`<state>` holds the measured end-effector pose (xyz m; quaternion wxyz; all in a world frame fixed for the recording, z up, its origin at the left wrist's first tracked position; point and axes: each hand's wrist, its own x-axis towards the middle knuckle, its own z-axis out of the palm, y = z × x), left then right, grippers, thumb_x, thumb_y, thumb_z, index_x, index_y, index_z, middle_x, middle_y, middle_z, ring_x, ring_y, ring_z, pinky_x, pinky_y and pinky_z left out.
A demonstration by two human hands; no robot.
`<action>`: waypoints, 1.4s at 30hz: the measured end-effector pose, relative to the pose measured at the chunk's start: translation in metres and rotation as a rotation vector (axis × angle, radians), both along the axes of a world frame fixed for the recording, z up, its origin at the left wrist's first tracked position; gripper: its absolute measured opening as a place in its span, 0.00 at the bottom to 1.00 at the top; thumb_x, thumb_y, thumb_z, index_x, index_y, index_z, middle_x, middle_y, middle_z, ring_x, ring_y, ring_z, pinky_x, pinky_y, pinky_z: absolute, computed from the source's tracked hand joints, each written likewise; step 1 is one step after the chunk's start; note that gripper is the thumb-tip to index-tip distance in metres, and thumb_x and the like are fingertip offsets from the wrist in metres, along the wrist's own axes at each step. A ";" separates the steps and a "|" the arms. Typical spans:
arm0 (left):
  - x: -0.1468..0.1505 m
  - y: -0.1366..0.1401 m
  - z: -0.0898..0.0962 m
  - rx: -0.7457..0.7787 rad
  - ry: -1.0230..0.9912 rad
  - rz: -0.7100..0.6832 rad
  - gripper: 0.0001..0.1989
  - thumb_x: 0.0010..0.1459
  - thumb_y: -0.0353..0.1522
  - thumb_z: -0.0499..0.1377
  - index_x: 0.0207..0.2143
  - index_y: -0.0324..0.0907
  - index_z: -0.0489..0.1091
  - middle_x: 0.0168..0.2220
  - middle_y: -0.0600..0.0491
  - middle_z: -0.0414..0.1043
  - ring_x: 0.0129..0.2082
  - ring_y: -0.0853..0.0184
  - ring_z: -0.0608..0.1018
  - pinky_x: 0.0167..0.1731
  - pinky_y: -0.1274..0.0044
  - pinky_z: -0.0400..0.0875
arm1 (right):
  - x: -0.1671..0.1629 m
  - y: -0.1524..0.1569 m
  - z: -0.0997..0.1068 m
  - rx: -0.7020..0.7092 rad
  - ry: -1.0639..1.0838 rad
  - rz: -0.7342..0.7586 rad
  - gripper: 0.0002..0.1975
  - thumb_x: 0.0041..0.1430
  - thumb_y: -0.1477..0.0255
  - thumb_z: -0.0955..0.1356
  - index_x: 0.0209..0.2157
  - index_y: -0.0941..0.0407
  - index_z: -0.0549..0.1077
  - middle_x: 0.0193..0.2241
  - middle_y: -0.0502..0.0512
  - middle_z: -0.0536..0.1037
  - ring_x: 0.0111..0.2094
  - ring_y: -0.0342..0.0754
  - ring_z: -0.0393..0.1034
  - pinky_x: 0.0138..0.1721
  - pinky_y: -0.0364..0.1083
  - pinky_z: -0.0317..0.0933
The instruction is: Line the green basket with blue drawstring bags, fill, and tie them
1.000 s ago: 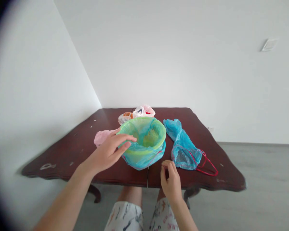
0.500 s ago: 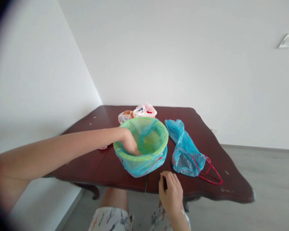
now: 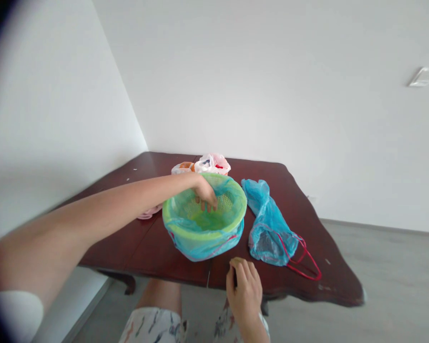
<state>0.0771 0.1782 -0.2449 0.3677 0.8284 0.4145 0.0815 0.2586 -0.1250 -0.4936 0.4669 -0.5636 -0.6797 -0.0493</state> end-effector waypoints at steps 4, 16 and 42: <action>-0.029 -0.003 0.057 -0.463 0.258 -0.250 0.17 0.54 0.47 0.80 0.41 0.48 0.90 0.44 0.43 0.92 0.44 0.41 0.92 0.47 0.55 0.87 | 0.001 0.001 -0.008 0.017 0.013 0.006 0.12 0.75 0.76 0.71 0.52 0.45 0.80 0.46 0.56 0.89 0.43 0.62 0.85 0.46 0.62 0.78; -0.203 0.060 0.010 0.330 -0.200 0.485 0.34 0.61 0.51 0.76 0.60 0.40 0.77 0.64 0.33 0.82 0.65 0.43 0.84 0.68 0.50 0.79 | 0.000 0.004 -0.010 0.105 -0.073 -0.017 0.11 0.75 0.76 0.71 0.53 0.47 0.79 0.46 0.56 0.89 0.43 0.60 0.84 0.47 0.60 0.76; -0.217 0.101 -0.052 0.594 -0.005 0.964 0.34 0.72 0.41 0.72 0.73 0.42 0.69 0.70 0.34 0.81 0.70 0.42 0.83 0.70 0.57 0.77 | -0.007 -0.001 -0.007 0.042 -0.121 -0.022 0.12 0.73 0.81 0.70 0.52 0.52 0.77 0.49 0.58 0.86 0.47 0.57 0.80 0.50 0.56 0.71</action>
